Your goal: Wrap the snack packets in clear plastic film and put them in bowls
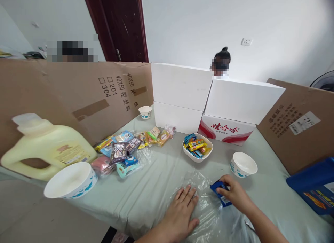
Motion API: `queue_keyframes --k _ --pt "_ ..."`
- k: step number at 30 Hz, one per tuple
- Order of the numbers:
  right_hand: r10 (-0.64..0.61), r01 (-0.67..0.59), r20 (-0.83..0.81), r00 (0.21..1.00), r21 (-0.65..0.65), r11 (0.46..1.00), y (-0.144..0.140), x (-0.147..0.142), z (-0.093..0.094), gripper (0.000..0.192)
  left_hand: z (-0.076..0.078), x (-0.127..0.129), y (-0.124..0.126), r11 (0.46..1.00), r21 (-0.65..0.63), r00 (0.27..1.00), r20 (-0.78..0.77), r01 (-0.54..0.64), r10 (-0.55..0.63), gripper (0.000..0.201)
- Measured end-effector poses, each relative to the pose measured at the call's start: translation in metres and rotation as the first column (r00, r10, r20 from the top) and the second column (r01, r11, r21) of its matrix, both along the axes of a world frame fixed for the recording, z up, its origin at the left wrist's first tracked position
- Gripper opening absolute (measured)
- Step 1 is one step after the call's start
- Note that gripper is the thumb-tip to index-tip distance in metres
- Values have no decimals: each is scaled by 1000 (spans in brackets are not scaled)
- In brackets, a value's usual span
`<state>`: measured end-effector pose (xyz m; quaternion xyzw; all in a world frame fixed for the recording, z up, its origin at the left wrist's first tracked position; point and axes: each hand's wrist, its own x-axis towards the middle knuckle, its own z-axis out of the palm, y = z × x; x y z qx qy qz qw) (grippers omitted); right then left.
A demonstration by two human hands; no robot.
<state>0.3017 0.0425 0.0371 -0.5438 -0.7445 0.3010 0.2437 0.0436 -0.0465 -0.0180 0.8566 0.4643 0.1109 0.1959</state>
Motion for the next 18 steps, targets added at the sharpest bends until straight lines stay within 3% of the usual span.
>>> queue_keyframes --k 2,4,6,8,10,12,15,18 --pt "-121 125 -76 990 58 990 19 10 11 22 0 -1 0 1000 -14 1000 6 8 -8 70" --pt "-152 172 -110 982 203 964 38 6 30 24 -1 -1 1 1000 -15 1000 6 13 -13 70" --pt "-55 64 -34 998 400 914 57 -10 50 22 -4 -1 3 1000 -10 1000 -8 17 -18 72" --pt "99 -180 186 978 491 852 77 -35 64 18 -7 -2 4 999 -6 999 -29 31 -32 73" --pt "221 -392 389 894 442 807 97 -60 68 16 -12 -2 6 999 4 998 -46 51 -51 73" --pt "305 -505 487 819 357 786 116 -79 63 17 -16 -3 8 998 23 997 -56 63 -62 72" --pt "362 -564 543 757 265 782 137 -90 50 20 -21 -3 9 997 46 996 -62 69 -66 72" --pt "356 -555 582 731 205 806 145 -81 42 19 -22 -3 8 996 55 996 -56 68 -65 73"
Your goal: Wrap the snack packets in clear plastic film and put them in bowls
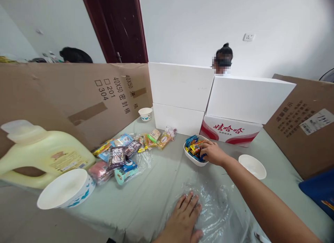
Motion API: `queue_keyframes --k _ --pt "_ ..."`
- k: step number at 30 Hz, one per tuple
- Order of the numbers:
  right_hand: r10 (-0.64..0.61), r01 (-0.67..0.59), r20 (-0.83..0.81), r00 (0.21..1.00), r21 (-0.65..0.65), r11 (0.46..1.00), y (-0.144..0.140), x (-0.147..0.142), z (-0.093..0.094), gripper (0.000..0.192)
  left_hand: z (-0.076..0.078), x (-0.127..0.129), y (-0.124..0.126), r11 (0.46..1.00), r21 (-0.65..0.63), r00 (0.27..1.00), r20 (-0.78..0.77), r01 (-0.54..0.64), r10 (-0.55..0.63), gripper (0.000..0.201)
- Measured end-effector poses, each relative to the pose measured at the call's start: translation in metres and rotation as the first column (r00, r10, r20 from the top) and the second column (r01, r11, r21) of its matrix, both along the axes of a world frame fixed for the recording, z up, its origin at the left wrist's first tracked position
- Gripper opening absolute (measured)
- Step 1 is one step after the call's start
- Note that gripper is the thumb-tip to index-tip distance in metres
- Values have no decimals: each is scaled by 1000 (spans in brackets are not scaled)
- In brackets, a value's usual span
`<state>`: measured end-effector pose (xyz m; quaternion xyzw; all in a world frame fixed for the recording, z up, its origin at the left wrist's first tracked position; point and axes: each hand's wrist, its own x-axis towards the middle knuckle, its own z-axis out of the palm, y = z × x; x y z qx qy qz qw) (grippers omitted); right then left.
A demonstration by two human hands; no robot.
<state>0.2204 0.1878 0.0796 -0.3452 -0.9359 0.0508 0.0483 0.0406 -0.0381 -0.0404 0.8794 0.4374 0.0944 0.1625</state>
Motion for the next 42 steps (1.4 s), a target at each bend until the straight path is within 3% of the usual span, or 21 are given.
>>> queue_keyframes --k 7,11,13,16,17,19,22,25,27,29,32,35,36,39,42 --pt "-19 21 72 997 -32 999 -18 15 -14 28 6 2 -4 999 7 999 9 -33 33 72" --pt "-43 44 52 998 -7 999 -33 13 -7 37 11 2 -6 998 5 998 17 -63 63 69" --pt "-90 90 1 996 36 995 -51 11 1 45 11 3 -7 997 -11 997 29 -75 75 66" --pt "-218 238 -180 959 94 967 -101 4 1 48 12 11 -10 991 -48 991 32 -128 129 64" --pt "-254 276 -221 942 73 959 -122 2 -5 44 14 14 -11 986 -68 988 22 -154 155 65" --pt "-251 243 -139 958 -73 967 -164 5 -28 42 21 19 -11 972 -108 978 -3 -209 210 67" --pt "-342 344 43 939 -188 920 -206 31 -72 64 38 12 -6 942 -136 952 -52 -305 301 66" --pt "-398 396 -2 917 -96 913 -218 70 -102 67 52 -11 6 900 -82 903 -100 -427 419 62" --pt "-395 395 -108 912 -20 918 -220 91 -105 60 57 -29 9 884 -8 882 -58 -468 467 54" --pt "-375 385 -212 902 8 923 -226 102 -95 52 61 -46 3 899 74 902 50 -432 429 40" --pt "-264 252 -290 920 -76 965 -253 109 -74 52 61 -63 -23 977 123 975 161 -174 154 28" --pt "-111 71 -243 963 -169 983 -289 113 -72 71 51 -77 -53 991 58 985 118 118 -125 48" --pt "-83 47 -214 973 -170 984 -298 115 -77 72 46 -81 -60 987 40 983 92 158 -161 52" --pt "-110 95 -170 979 -96 991 -316 122 -103 60 34 -89 -73 987 9 985 66 160 -160 38" --pt "-182 173 -237 954 -58 983 -319 126 -118 43 37 -88 -73 994 -48 982 165 98 -89 31"
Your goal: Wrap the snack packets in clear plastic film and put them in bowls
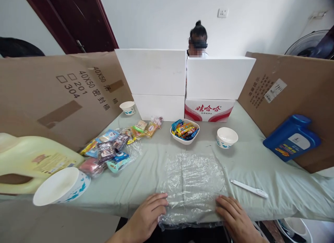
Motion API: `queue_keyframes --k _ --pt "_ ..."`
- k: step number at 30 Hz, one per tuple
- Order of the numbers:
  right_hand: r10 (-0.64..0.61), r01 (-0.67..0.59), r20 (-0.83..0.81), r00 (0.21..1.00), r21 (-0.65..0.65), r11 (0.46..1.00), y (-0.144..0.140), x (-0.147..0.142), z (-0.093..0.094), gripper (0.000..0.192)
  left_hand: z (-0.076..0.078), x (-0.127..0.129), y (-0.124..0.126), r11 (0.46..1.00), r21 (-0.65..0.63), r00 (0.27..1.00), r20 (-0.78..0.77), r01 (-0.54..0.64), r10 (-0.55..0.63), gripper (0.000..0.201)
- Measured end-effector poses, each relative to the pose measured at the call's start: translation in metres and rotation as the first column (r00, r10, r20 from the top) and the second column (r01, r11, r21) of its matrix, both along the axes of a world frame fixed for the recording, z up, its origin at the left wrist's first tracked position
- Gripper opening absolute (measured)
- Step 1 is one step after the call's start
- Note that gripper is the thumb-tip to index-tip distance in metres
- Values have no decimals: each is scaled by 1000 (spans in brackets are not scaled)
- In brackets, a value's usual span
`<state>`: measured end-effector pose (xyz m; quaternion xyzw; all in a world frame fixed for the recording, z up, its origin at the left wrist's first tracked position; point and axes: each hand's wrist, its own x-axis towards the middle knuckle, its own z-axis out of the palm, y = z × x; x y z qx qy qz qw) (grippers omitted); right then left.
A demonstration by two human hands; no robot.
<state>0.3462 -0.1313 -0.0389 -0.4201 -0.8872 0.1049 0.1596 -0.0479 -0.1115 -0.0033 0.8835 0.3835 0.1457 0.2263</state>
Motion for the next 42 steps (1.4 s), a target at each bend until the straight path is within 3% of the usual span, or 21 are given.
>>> queue_keyframes --k 3,6,8,11,13,17,19,23,27,34,38,42 --pt "-62 46 -135 989 -116 992 5 -1 10 30 16 8 10 980 -116 980 99 -159 171 23" --pt "-192 101 -220 956 -367 925 15 -3 34 28 31 20 30 912 -216 918 119 -348 379 20" --pt "-264 122 -226 938 -498 859 26 -3 46 23 34 28 47 863 -236 874 91 -447 478 17" --pt "-361 166 -244 900 -573 803 44 -3 46 18 27 37 68 799 -241 819 30 -550 573 15" --pt "-448 169 -322 834 -623 764 58 -4 38 25 20 41 78 765 -228 784 7 -603 620 14" --pt "-648 94 -499 575 -747 658 83 -13 24 52 14 45 94 699 -130 709 -53 -703 703 11" --pt "-659 97 -522 542 -740 666 94 -20 22 57 15 47 100 668 -72 672 -106 -740 733 10" --pt "-622 304 -439 649 -599 741 113 -34 22 62 14 52 107 650 40 625 -234 -759 744 12" --pt "-631 465 -306 713 -467 752 121 -42 24 53 4 54 108 666 145 611 -293 -732 735 15" --pt "-612 501 -208 763 -408 763 104 -44 29 60 -6 52 106 691 183 634 -288 -700 718 19" --pt "-606 545 -123 786 -324 773 95 -39 25 52 -4 50 103 707 171 656 -272 -687 704 21" --pt "-545 537 -12 838 -159 828 90 -33 29 42 5 58 99 687 370 685 -159 -626 711 26"
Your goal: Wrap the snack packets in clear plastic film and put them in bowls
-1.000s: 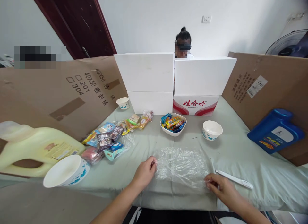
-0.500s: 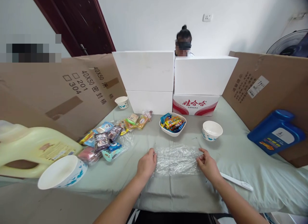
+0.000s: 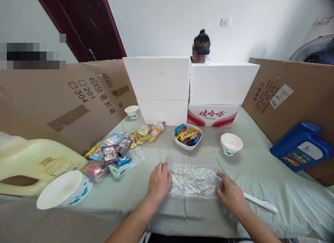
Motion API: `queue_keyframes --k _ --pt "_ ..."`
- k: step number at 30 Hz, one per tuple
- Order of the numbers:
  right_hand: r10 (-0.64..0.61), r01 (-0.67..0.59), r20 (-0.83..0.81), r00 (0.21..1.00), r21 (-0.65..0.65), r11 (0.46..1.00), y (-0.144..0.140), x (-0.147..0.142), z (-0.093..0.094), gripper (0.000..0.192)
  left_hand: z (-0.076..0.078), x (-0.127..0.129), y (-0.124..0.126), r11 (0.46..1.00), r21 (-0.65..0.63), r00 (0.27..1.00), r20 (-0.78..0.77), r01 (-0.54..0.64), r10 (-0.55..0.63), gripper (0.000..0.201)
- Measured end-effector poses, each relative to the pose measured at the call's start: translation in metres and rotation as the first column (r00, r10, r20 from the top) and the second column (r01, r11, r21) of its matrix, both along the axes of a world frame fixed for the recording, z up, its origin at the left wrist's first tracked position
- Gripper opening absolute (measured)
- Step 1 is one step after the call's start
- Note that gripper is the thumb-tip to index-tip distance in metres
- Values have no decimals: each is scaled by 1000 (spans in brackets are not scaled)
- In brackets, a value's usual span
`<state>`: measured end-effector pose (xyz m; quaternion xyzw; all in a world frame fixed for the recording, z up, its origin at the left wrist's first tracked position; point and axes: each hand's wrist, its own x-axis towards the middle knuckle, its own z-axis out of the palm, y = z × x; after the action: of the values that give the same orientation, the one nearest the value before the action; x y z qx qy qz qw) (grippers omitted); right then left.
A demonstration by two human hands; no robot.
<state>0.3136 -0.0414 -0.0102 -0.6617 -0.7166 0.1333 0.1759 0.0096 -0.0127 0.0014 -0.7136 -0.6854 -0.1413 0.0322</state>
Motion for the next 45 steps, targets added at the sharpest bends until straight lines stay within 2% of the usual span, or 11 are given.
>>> queue_keyframes --k 2,5,9,14,20,24,27,31,38,42,45 --pt "2 -19 108 994 149 989 1 -4 9 39 3 12 -2 987 114 993 -32 115 -112 24" --pt "71 -121 184 980 282 952 6 -28 21 36 1 34 -3 944 95 949 -31 316 -314 24" --pt "332 -367 237 913 122 922 20 -63 11 45 -17 48 -6 879 -46 880 -12 474 -475 51" --pt "339 -332 263 903 -73 940 25 -50 -19 82 -36 22 -12 891 -142 899 -15 432 -438 80" --pt "232 -244 272 934 13 970 9 -14 -20 83 -31 -21 -27 887 -85 890 -6 455 -457 91" --pt "452 -466 197 870 28 885 -10 10 -13 73 -18 -42 -43 802 -28 802 67 596 -593 54" --pt "474 -480 150 868 7 877 -25 27 -13 56 -8 -48 -49 747 24 740 124 664 -661 20" --pt "448 -458 123 886 76 886 -35 38 -17 40 -1 -49 -46 697 125 681 151 706 -717 22" --pt "458 -456 27 889 152 877 -27 29 -3 20 -8 -44 -29 835 140 796 252 532 -550 18" --pt "260 -258 -14 966 70 964 -3 20 2 29 -9 -30 -6 956 -6 946 150 292 -288 18" --pt "87 -83 99 991 -38 996 19 9 3 29 -6 -16 11 983 -138 992 23 125 -123 18"
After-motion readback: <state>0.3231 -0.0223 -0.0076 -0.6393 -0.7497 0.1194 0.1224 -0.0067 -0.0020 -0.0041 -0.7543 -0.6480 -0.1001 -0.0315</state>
